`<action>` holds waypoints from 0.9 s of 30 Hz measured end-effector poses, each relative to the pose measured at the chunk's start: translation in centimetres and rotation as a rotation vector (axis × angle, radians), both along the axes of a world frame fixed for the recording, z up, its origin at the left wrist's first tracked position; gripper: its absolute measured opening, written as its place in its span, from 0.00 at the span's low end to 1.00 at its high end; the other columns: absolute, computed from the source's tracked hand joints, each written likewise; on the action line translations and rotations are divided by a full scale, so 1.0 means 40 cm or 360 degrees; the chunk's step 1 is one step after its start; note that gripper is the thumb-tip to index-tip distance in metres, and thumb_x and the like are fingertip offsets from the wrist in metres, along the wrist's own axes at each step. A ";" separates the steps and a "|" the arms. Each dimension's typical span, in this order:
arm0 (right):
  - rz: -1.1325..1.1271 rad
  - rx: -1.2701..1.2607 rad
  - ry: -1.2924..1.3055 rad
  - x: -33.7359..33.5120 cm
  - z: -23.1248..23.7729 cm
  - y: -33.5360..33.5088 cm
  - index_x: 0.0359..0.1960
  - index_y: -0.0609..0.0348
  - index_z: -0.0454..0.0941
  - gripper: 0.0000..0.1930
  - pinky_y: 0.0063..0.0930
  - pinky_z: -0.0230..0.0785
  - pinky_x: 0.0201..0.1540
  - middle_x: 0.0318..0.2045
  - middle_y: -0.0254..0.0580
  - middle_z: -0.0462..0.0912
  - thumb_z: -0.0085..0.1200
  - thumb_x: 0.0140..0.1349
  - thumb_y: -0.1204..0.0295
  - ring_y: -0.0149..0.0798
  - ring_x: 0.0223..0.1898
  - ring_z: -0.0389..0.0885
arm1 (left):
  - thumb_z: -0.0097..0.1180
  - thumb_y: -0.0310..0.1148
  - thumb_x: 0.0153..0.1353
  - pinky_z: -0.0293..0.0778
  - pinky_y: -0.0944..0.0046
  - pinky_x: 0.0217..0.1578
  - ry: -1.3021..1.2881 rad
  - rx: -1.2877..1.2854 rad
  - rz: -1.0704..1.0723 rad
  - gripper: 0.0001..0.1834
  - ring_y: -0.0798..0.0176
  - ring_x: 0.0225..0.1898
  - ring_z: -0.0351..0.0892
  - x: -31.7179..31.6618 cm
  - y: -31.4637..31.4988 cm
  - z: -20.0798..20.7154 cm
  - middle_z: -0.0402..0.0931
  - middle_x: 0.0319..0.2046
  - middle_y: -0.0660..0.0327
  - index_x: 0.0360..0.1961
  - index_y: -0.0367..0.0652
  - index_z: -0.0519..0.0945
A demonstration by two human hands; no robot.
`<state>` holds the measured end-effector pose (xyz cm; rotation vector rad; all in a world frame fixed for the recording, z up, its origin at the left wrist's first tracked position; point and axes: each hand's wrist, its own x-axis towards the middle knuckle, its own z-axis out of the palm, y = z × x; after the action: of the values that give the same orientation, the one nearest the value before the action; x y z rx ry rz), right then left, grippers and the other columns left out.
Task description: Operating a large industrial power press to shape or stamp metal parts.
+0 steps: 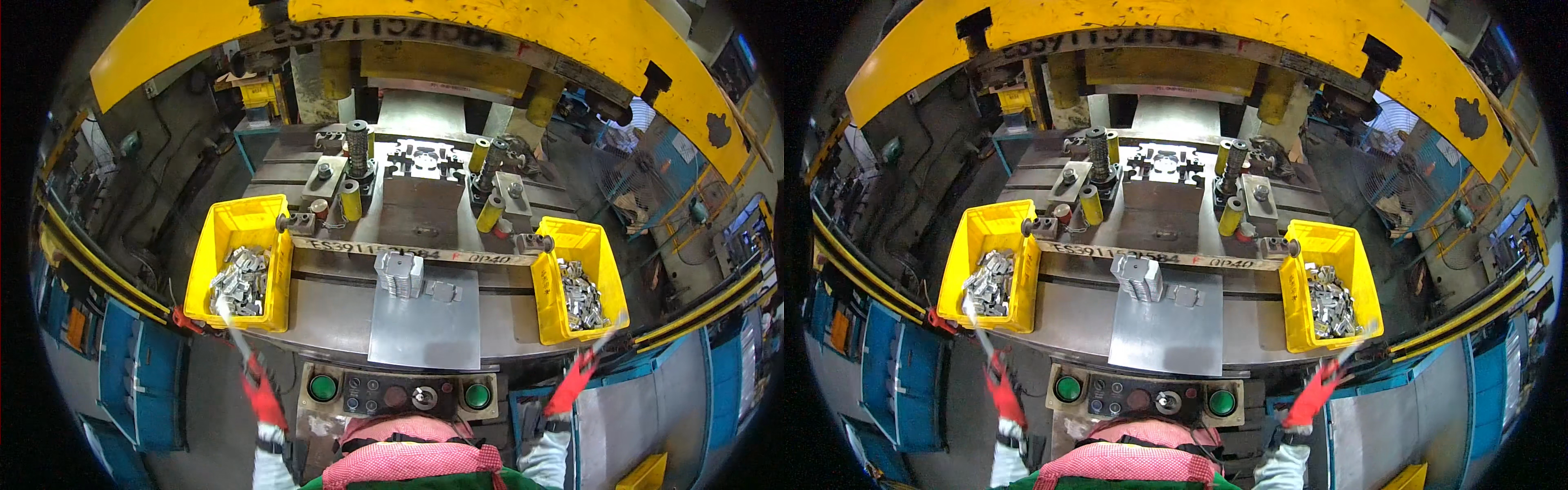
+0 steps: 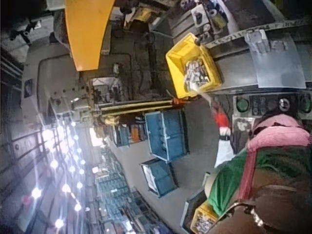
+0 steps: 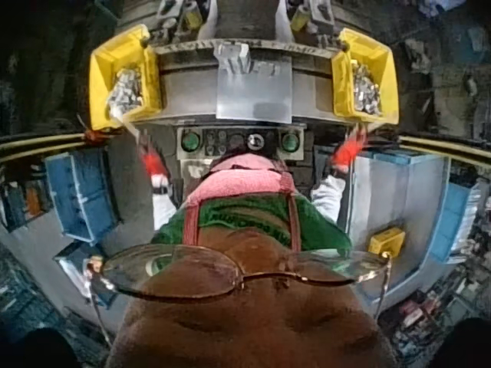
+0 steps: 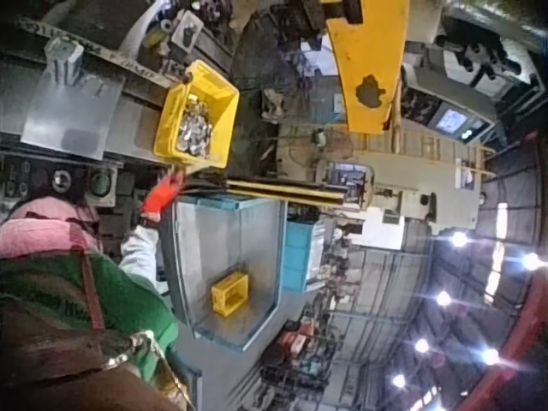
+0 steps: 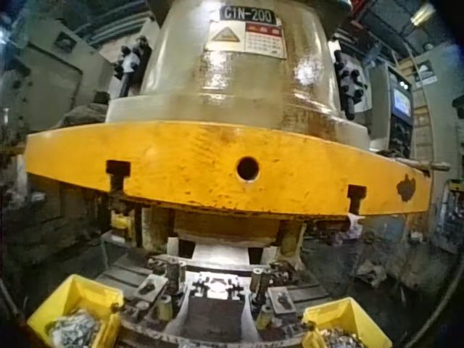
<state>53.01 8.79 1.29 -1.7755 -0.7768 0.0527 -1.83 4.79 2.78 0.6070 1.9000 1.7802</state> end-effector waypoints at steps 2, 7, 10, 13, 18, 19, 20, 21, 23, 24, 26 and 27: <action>0.0462 -0.0169 0.0496 -0.090 0.127 0.168 0.55 0.65 0.56 0.25 0.28 0.54 0.53 0.51 0.50 0.64 0.43 0.59 0.64 0.41 0.51 0.63 | 0.47 0.30 0.55 0.62 0.66 0.47 0.0084 0.0090 -0.0528 0.22 0.64 0.49 0.64 0.012 0.138 0.064 0.66 0.49 0.58 0.53 0.39 0.62; 0.1505 0.0050 0.0162 -0.351 0.301 0.554 0.49 0.62 0.63 0.23 0.22 0.61 0.42 0.37 0.40 0.76 0.51 0.52 0.66 0.30 0.39 0.72 | 0.51 0.36 0.55 0.62 0.79 0.28 0.0310 0.0250 -0.1474 0.20 0.79 0.29 0.66 0.258 0.593 0.298 0.71 0.33 0.70 0.48 0.42 0.68; 0.1726 -0.0060 -0.0030 -0.415 0.316 0.744 0.39 0.60 0.72 0.17 0.26 0.63 0.36 0.31 0.40 0.78 0.53 0.50 0.63 0.31 0.32 0.74 | 0.54 0.44 0.52 0.63 0.74 0.26 0.0470 0.0095 -0.1631 0.19 0.78 0.27 0.66 0.363 0.786 0.353 0.73 0.24 0.68 0.38 0.40 0.75; 0.1608 -0.0359 -0.0059 -0.496 0.380 0.773 0.37 0.60 0.73 0.17 0.28 0.63 0.35 0.30 0.42 0.78 0.54 0.49 0.62 0.33 0.31 0.74 | 0.53 0.47 0.51 0.64 0.71 0.27 0.0474 -0.0359 -0.1513 0.22 0.74 0.26 0.66 0.339 0.891 0.342 0.74 0.27 0.66 0.34 0.35 0.76; 0.1180 0.0231 0.0000 -0.413 0.425 0.573 0.48 0.60 0.66 0.23 0.27 0.63 0.37 0.32 0.44 0.77 0.52 0.51 0.63 0.36 0.33 0.74 | 0.53 0.37 0.52 0.64 0.68 0.39 0.0652 0.0348 -0.1148 0.17 0.70 0.36 0.70 0.311 0.661 0.419 0.73 0.36 0.63 0.43 0.41 0.72; 0.1178 0.0368 0.0005 -0.351 0.405 0.542 0.50 0.60 0.64 0.24 0.27 0.63 0.38 0.33 0.43 0.77 0.51 0.52 0.64 0.36 0.34 0.73 | 0.51 0.32 0.53 0.63 0.69 0.43 0.0090 0.0449 -0.1179 0.17 0.69 0.41 0.69 0.258 0.622 0.373 0.73 0.39 0.61 0.45 0.41 0.71; 0.1083 0.0373 0.0022 -0.287 0.374 0.500 0.50 0.61 0.64 0.23 0.27 0.63 0.41 0.36 0.43 0.76 0.51 0.53 0.66 0.35 0.37 0.73 | 0.50 0.28 0.53 0.62 0.70 0.45 0.0405 0.0542 -0.1116 0.18 0.69 0.42 0.69 0.176 0.580 0.327 0.72 0.41 0.61 0.47 0.41 0.69; 0.0958 0.0356 0.0033 -0.213 0.334 0.453 0.51 0.61 0.63 0.23 0.27 0.62 0.43 0.38 0.44 0.75 0.50 0.53 0.67 0.35 0.39 0.72 | 0.49 0.26 0.53 0.62 0.71 0.46 0.0510 0.0285 -0.0903 0.19 0.69 0.42 0.70 0.156 0.506 0.341 0.72 0.41 0.62 0.48 0.41 0.68; 0.0579 -0.0132 0.0262 -0.144 0.362 0.330 0.51 0.62 0.63 0.22 0.27 0.59 0.47 0.42 0.46 0.73 0.48 0.54 0.69 0.34 0.43 0.71 | 0.47 0.30 0.55 0.64 0.69 0.44 0.0119 -0.0144 -0.0667 0.17 0.66 0.40 0.70 0.088 0.380 0.349 0.73 0.38 0.63 0.48 0.44 0.68; 0.0560 -0.0019 0.0040 -0.057 0.288 0.289 0.50 0.63 0.64 0.21 0.26 0.59 0.48 0.42 0.46 0.74 0.48 0.54 0.70 0.34 0.43 0.71 | 0.46 0.30 0.56 0.64 0.68 0.43 0.0351 -0.0352 -0.0533 0.16 0.65 0.39 0.70 0.046 0.331 0.333 0.73 0.37 0.62 0.47 0.41 0.69; 0.0473 -0.0006 -0.0166 0.017 0.208 0.209 0.48 0.64 0.66 0.18 0.26 0.59 0.48 0.41 0.46 0.74 0.47 0.55 0.73 0.34 0.42 0.71 | 0.45 0.30 0.57 0.63 0.67 0.43 0.0791 -0.0196 -0.0496 0.15 0.65 0.40 0.70 -0.122 0.248 0.207 0.72 0.37 0.59 0.45 0.38 0.70; 0.0401 -0.0099 -0.0154 0.018 0.205 0.180 0.47 0.66 0.67 0.18 0.25 0.60 0.48 0.40 0.45 0.75 0.47 0.55 0.73 0.34 0.42 0.72 | 0.46 0.32 0.56 0.66 0.70 0.34 0.0976 -0.0391 -0.0388 0.14 0.69 0.32 0.71 -0.178 0.198 0.174 0.73 0.32 0.62 0.44 0.39 0.71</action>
<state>53.75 16.00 9.48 -1.7393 -1.0764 0.1611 -8.94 12.72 9.73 1.3383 2.2582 1.2633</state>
